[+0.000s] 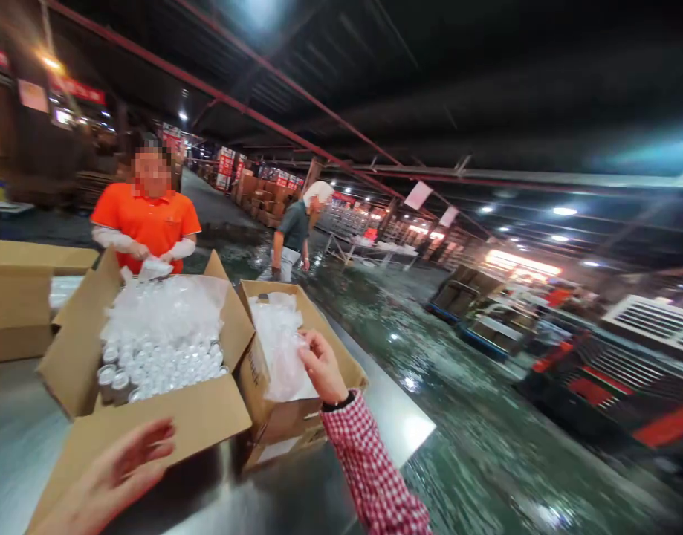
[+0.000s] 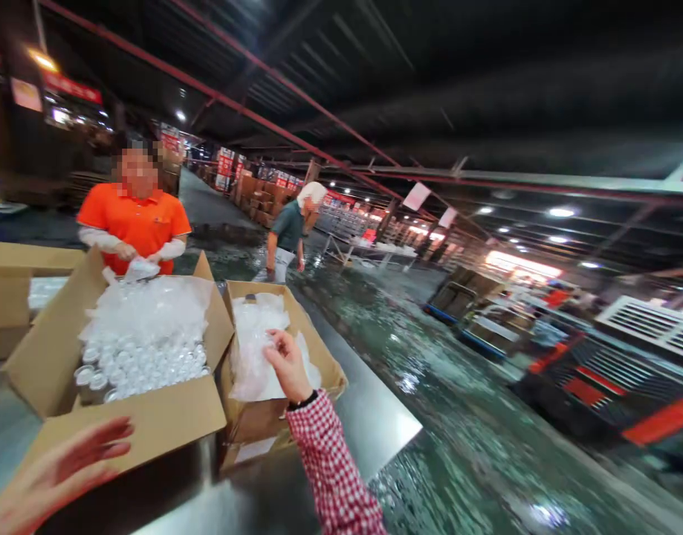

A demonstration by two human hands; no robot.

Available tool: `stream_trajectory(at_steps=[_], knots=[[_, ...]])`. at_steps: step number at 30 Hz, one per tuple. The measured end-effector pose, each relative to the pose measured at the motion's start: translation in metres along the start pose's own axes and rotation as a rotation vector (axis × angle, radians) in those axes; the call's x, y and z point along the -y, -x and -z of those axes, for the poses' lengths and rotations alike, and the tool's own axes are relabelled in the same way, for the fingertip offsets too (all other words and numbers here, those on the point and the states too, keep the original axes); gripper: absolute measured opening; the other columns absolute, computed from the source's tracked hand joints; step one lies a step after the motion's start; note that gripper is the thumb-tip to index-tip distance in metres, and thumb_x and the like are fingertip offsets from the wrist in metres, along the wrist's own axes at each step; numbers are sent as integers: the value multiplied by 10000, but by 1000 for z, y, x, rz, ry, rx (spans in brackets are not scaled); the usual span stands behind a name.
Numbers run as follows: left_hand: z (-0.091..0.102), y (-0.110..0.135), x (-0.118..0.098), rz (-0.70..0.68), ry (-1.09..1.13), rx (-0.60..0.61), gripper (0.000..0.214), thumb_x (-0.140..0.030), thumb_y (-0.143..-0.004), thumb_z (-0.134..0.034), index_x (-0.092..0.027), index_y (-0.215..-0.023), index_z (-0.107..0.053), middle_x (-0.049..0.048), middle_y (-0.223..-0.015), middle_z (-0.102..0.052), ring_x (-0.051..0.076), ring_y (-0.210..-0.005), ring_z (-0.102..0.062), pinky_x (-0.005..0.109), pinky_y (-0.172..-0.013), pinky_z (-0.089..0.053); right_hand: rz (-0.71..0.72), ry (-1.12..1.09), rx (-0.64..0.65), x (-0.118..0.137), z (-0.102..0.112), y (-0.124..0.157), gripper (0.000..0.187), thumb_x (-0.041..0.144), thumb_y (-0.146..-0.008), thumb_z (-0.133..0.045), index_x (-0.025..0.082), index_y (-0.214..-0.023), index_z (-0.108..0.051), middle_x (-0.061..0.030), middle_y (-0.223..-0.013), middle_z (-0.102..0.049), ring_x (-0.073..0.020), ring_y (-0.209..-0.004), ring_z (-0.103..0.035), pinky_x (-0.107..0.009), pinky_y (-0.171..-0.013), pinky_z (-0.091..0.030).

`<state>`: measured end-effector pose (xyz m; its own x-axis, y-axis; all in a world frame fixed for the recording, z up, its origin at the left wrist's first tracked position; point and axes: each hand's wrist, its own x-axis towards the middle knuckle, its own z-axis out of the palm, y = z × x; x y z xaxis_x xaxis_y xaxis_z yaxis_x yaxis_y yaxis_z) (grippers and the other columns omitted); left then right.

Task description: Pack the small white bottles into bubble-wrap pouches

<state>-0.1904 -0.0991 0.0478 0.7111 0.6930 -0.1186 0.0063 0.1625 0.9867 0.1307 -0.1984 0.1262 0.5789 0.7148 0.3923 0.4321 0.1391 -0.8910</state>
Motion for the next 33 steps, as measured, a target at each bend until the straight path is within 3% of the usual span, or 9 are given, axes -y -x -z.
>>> stream_trajectory(at_steps=[3,6,10,13,16,20,25,30,33], knots=[[-37,-2,-6,-12,165,141,679,-461,-750,-707,-296,-1343,-421,44,-1451,-406,249,-1285,-439,382,-1041,-432,-81,-548,98,11,-62,39,298,280,-651,-705,223,-856,-496,-35,-1186,-569,-171,-962,-549,-277,-787,-443],[-47,-4,-17,-103,176,21,480,-446,-782,-675,-194,-1175,-560,72,-1154,-612,211,-1031,-576,301,-895,-493,-214,-731,133,5,-107,60,476,282,-630,-761,265,-1054,-546,-20,-1123,-585,-154,-905,-554,-280,-791,-446],[-11,6,-20,-131,-88,-255,362,-518,-817,-589,-159,-806,-629,20,-747,-567,164,-723,-525,266,-723,-454,-194,-450,69,-15,-134,66,309,431,-743,-684,201,-941,-625,-31,-898,-578,-157,-794,-516,-292,-742,-429],[16,15,-20,-263,-265,-456,371,-517,-825,-564,-167,-711,-610,49,-894,-584,198,-890,-538,257,-804,-412,-24,-105,147,-21,-142,70,275,443,-826,-598,178,-765,-640,-48,-902,-519,-181,-886,-497,-321,-852,-391],[27,20,-24,-294,-230,-540,330,-505,-835,-554,-183,-865,-620,61,-1136,-567,217,-1076,-508,244,-897,-390,50,-53,269,-20,-150,78,316,436,-842,-583,170,-673,-590,-62,-964,-525,-190,-961,-489,-323,-912,-362],[31,22,-23,-201,-116,-426,329,-507,-859,-537,-184,-911,-562,12,-831,-584,166,-800,-531,240,-724,-413,-172,-334,345,-20,-163,83,345,506,-806,-605,176,-718,-557,3,-690,-512,-133,-671,-461,-258,-664,-400],[38,35,-7,-66,77,-227,366,-477,-740,-707,-170,-774,-510,-13,-722,-547,142,-704,-510,232,-639,-411,-225,-429,318,-25,-174,73,345,493,-712,-690,175,-831,-633,-13,-750,-586,-133,-687,-487,-254,-662,-398],[59,46,3,90,273,12,672,-636,-737,-629,-245,-1259,-465,74,-1272,-531,241,-1124,-510,338,-909,-449,-172,-294,792,-29,-190,71,341,500,-771,-618,160,-765,-640,9,-652,-549,-103,-594,-442,-237,-581,-350],[66,44,2,130,161,51,631,-519,-786,-645,-241,-1306,-419,90,-1378,-456,248,-1203,-465,330,-915,-450,-84,-231,973,-29,-203,76,361,512,-801,-576,158,-778,-637,2,-678,-563,-115,-624,-477,-247,-607,-380]])
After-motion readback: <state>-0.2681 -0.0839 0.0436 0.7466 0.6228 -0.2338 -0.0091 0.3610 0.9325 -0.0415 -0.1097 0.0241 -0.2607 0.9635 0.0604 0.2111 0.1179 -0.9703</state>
